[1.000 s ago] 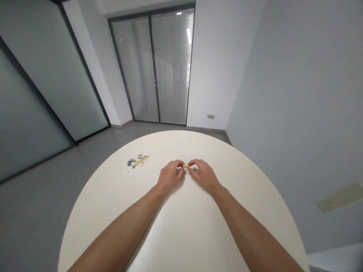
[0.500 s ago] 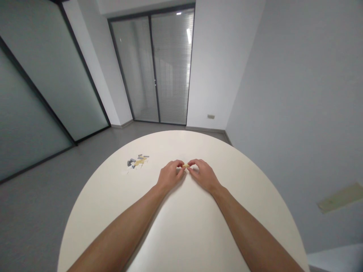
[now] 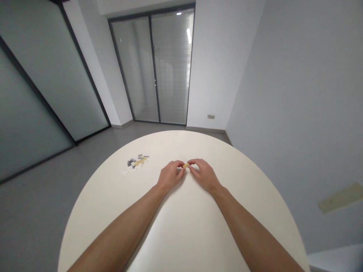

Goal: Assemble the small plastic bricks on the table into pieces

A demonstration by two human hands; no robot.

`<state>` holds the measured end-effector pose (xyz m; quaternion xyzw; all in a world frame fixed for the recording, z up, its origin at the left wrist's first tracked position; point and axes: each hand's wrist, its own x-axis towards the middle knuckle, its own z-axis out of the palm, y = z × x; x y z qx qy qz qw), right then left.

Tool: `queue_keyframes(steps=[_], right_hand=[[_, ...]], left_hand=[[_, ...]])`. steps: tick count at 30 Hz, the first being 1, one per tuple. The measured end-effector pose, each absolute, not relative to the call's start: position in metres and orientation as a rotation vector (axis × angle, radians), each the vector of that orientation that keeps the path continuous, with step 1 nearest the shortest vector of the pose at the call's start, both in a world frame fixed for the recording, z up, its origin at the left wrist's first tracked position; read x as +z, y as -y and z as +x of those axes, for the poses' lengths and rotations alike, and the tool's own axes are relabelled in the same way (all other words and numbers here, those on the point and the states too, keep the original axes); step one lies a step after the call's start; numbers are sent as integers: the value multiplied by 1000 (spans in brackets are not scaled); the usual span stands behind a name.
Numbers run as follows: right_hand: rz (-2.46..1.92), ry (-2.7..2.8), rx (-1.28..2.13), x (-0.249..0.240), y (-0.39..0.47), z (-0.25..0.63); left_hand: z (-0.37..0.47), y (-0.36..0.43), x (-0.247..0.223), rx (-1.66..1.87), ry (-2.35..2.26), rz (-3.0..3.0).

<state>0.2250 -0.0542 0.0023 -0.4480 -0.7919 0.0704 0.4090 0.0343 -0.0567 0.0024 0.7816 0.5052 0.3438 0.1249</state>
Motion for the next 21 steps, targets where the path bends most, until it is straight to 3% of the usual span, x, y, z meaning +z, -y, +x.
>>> queue_keyframes(steps=[21], right_hand=[[-1135, 1981, 232, 2, 52, 224]], left_hand=[[33, 55, 1, 1022, -1384, 2273]])
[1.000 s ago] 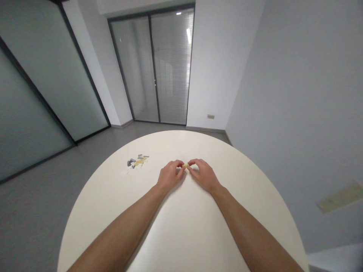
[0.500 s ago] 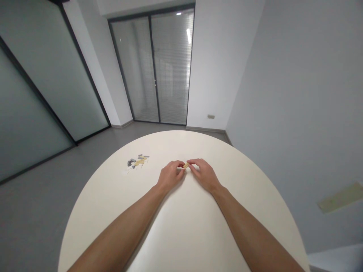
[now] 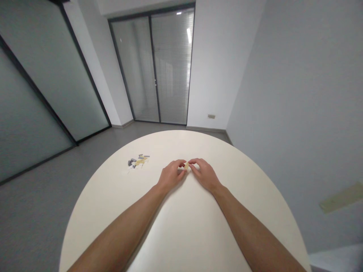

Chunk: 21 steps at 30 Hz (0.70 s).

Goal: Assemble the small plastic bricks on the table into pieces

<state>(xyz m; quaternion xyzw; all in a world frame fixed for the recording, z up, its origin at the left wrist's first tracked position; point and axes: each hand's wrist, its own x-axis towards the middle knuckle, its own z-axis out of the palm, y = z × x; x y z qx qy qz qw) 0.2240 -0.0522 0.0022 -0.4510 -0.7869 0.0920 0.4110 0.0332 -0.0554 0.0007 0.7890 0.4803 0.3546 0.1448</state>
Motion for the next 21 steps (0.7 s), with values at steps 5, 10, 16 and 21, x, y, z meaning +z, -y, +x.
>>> queue_keyframes(steps=[5, 10, 16, 21], right_hand=[[-1133, 1979, 231, 0, 51, 225], [-1134, 1968, 254, 0, 51, 224], [-1149, 1968, 277, 2, 53, 224], [-1143, 1981, 273, 0, 53, 225]], left_hand=[[33, 55, 1, 1002, -1372, 2268], [33, 56, 1, 1026, -1340, 2282], [34, 57, 2, 1033, -1362, 2280], [33, 56, 1, 1069, -1394, 2250]])
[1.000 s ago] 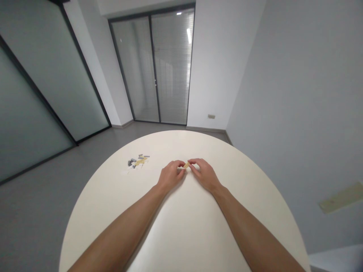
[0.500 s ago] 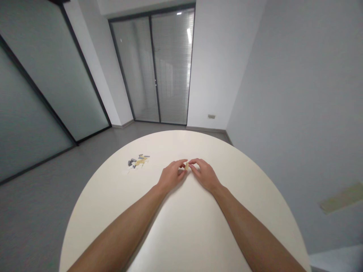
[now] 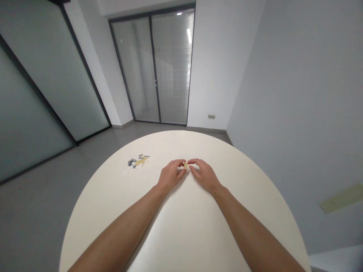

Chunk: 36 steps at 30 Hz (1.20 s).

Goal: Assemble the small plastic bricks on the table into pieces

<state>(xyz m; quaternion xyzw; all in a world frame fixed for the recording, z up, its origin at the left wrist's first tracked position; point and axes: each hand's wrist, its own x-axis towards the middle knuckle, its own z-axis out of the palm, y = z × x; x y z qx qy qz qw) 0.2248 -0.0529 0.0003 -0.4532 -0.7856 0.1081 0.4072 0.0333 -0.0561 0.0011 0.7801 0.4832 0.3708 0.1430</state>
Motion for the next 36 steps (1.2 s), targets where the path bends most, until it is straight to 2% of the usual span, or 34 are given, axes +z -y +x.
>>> queue_keyframes(steps=[36], right_hand=[[-1075, 2064, 238, 1, 54, 225]], left_hand=[[31, 54, -1, 1095, -1461, 2239]])
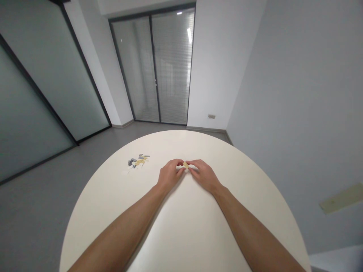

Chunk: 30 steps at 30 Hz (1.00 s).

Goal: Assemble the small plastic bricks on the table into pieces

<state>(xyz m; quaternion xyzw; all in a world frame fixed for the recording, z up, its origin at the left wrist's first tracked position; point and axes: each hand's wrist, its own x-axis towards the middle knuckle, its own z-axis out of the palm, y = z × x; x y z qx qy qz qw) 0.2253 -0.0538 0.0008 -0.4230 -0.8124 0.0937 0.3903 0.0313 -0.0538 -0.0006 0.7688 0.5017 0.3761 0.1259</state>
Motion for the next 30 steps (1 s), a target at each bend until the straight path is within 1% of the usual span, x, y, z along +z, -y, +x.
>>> queue_keyframes(steps=[11, 30], right_hand=[[-1032, 2089, 234, 1, 54, 225], [-1116, 2056, 190, 5, 57, 224]], left_hand=[[32, 54, 0, 1063, -1510, 2223], [31, 53, -1, 1023, -1526, 2272]])
